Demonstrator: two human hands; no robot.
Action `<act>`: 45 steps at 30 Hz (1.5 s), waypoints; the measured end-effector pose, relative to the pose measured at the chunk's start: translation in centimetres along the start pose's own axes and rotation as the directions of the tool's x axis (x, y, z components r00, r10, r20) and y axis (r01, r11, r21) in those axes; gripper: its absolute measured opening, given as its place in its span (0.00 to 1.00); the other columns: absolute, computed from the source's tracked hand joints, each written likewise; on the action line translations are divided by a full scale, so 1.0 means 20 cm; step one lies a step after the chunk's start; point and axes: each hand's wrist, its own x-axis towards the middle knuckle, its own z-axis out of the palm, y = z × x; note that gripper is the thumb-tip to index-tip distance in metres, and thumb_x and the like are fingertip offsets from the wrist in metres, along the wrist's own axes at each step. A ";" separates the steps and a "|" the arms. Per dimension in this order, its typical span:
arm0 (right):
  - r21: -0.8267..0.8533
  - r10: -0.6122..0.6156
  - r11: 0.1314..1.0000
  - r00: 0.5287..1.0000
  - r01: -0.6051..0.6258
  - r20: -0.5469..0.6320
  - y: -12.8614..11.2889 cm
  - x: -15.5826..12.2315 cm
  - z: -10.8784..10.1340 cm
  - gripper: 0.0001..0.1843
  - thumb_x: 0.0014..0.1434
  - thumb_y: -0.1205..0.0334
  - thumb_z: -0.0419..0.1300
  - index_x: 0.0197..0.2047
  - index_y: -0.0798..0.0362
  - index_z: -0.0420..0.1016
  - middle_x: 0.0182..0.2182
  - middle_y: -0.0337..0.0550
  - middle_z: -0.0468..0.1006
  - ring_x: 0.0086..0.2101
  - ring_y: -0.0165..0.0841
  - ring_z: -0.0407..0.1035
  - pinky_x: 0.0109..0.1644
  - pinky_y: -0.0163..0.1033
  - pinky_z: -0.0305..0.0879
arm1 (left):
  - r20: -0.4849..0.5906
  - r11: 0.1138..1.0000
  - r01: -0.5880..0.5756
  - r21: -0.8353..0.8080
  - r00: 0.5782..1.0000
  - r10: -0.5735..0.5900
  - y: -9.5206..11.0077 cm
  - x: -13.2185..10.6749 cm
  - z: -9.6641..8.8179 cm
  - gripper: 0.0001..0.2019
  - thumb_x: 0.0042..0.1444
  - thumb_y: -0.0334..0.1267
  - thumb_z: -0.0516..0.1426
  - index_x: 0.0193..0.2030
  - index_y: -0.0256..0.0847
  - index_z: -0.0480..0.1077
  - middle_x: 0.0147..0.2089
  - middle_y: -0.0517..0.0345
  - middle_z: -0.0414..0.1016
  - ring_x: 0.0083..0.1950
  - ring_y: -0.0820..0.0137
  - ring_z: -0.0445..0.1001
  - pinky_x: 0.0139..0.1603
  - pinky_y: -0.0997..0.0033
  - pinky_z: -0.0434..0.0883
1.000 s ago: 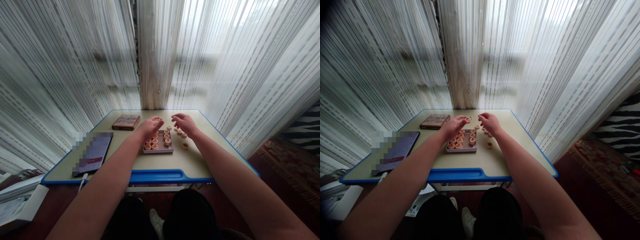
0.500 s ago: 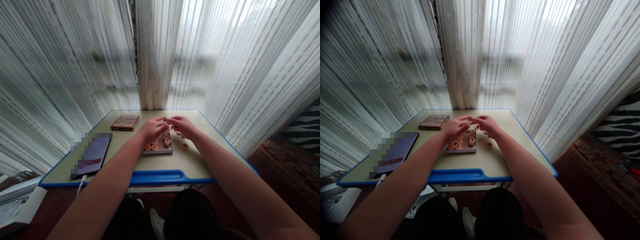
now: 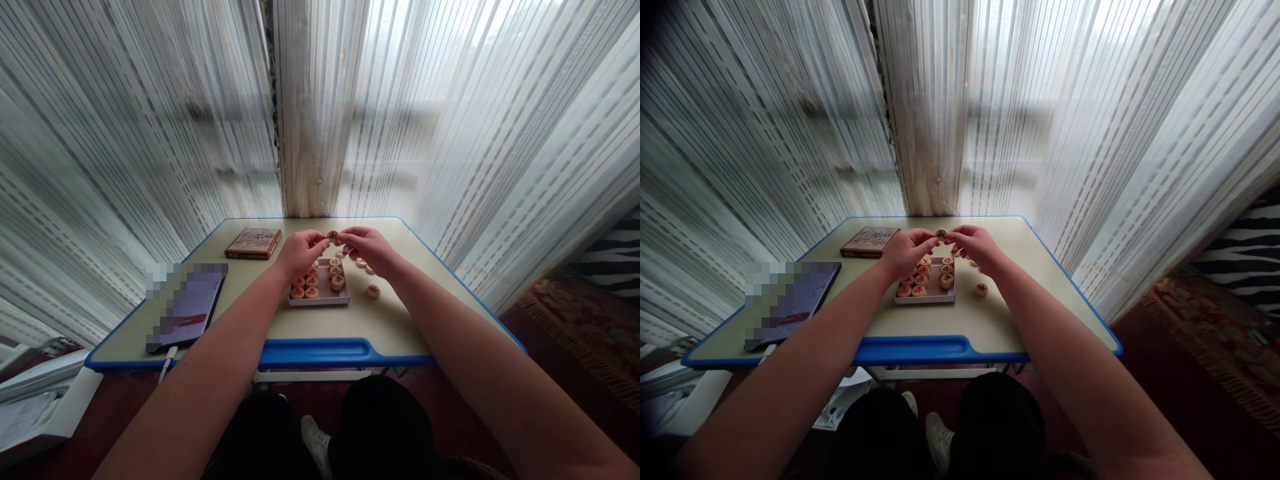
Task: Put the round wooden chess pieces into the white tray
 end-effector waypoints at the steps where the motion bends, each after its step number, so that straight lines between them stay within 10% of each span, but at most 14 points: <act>1: -0.005 0.003 1.000 1.000 -0.003 0.005 0.00 0.00 0.00 0.09 0.46 0.59 0.65 0.29 0.57 0.74 0.27 0.42 0.77 0.22 0.23 0.65 0.21 0.28 0.56 | -0.001 0.998 0.028 -0.062 1.000 -0.028 0.00 0.00 0.00 0.17 0.51 0.48 0.56 0.37 0.34 0.73 0.33 0.51 0.78 0.31 0.70 0.74 0.31 0.72 0.69; 18: -0.297 -0.177 0.935 0.982 0.191 0.072 0.02 -0.04 0.04 0.13 0.50 0.60 0.62 0.39 0.56 0.73 0.28 0.40 0.76 0.26 0.26 0.67 0.27 0.31 0.64 | 0.012 0.951 0.186 -0.249 0.982 -0.189 0.03 0.00 -0.01 0.10 0.46 0.41 0.57 0.27 0.34 0.70 0.24 0.57 0.73 0.26 0.74 0.70 0.27 0.74 0.66; 33: -0.665 -0.462 0.575 0.860 0.477 0.217 -0.02 -0.07 0.03 0.10 0.50 0.60 0.62 0.36 0.55 0.74 0.26 0.39 0.73 0.25 0.26 0.63 0.32 0.33 0.61 | 0.038 0.969 0.190 -0.160 0.982 -0.186 0.01 0.01 -0.02 0.11 0.47 0.42 0.53 0.24 0.36 0.70 0.24 0.57 0.73 0.27 0.72 0.70 0.30 0.73 0.66; 38: -0.763 -0.203 0.495 0.909 0.415 0.363 -0.13 -0.14 0.02 0.13 0.48 0.56 0.63 0.34 0.55 0.74 0.22 0.36 0.68 0.23 0.25 0.58 0.28 0.32 0.54 | -0.190 0.911 0.210 0.355 0.970 -0.149 -0.06 0.02 -0.05 0.11 0.48 0.41 0.52 0.26 0.39 0.73 0.26 0.55 0.75 0.30 0.68 0.70 0.33 0.70 0.64; 45: -0.846 0.247 0.374 0.838 0.380 0.486 -0.20 -0.21 0.06 0.13 0.45 0.57 0.63 0.34 0.53 0.77 0.25 0.38 0.70 0.23 0.26 0.60 0.27 0.34 0.53 | -0.139 0.821 0.207 0.532 0.978 -0.157 -0.09 0.02 -0.05 0.12 0.51 0.42 0.51 0.29 0.40 0.74 0.30 0.52 0.77 0.32 0.67 0.71 0.33 0.70 0.64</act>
